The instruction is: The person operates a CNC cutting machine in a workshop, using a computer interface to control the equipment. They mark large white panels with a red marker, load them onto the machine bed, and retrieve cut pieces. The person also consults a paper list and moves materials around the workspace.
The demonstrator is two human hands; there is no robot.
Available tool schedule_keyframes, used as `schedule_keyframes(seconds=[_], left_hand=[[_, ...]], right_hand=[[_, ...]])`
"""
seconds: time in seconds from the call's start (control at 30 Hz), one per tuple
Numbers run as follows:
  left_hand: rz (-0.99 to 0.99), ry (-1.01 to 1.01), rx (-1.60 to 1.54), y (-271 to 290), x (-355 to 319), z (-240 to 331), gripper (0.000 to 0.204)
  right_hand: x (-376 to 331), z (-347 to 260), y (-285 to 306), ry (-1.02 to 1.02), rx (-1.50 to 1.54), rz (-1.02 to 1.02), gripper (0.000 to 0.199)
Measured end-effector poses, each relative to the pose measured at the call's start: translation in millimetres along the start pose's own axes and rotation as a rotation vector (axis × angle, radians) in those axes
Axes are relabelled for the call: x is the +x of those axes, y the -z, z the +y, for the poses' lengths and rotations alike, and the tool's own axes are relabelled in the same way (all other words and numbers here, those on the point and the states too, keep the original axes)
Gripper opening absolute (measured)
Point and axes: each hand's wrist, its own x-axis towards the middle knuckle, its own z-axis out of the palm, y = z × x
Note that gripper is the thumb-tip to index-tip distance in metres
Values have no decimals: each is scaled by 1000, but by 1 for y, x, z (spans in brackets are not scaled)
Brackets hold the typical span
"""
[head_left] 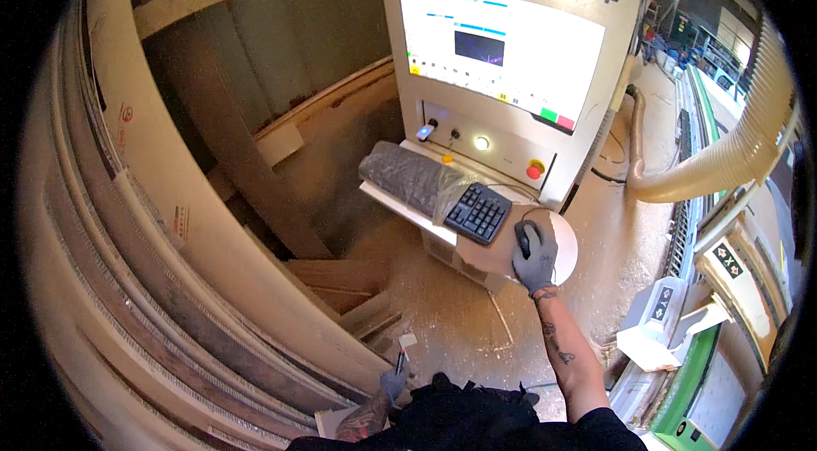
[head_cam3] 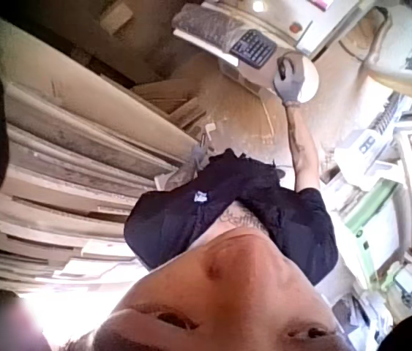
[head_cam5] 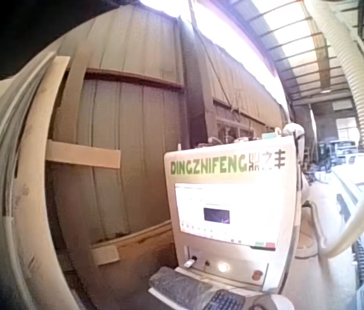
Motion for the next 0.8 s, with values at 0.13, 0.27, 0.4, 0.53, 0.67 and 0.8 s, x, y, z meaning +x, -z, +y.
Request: schedule_keyframes(seconds=[0.13, 0.27, 0.4, 0.53, 0.67, 0.8], left_hand=[[-162, 315, -119, 6, 11, 7, 34], [-126, 159, -146, 5, 14, -37, 35], [-198, 249, -125, 12, 25, -33, 39], [-273, 332, 0, 40, 22, 47, 39], [-170, 243, -131, 23, 49, 1, 42], [-165, 231, -299, 9, 53, 13, 44]], right_hand=[[-6, 15, -1, -1, -46, 2, 51], [3, 3, -1, -11, -3, 27, 48], [8, 0, 3, 11, 12, 10, 46], [1, 13, 6, -51, -7, 18, 45], [7, -1, -1, -49, 25, 9, 47], [4, 7, -2, -46, 7, 20, 48]])
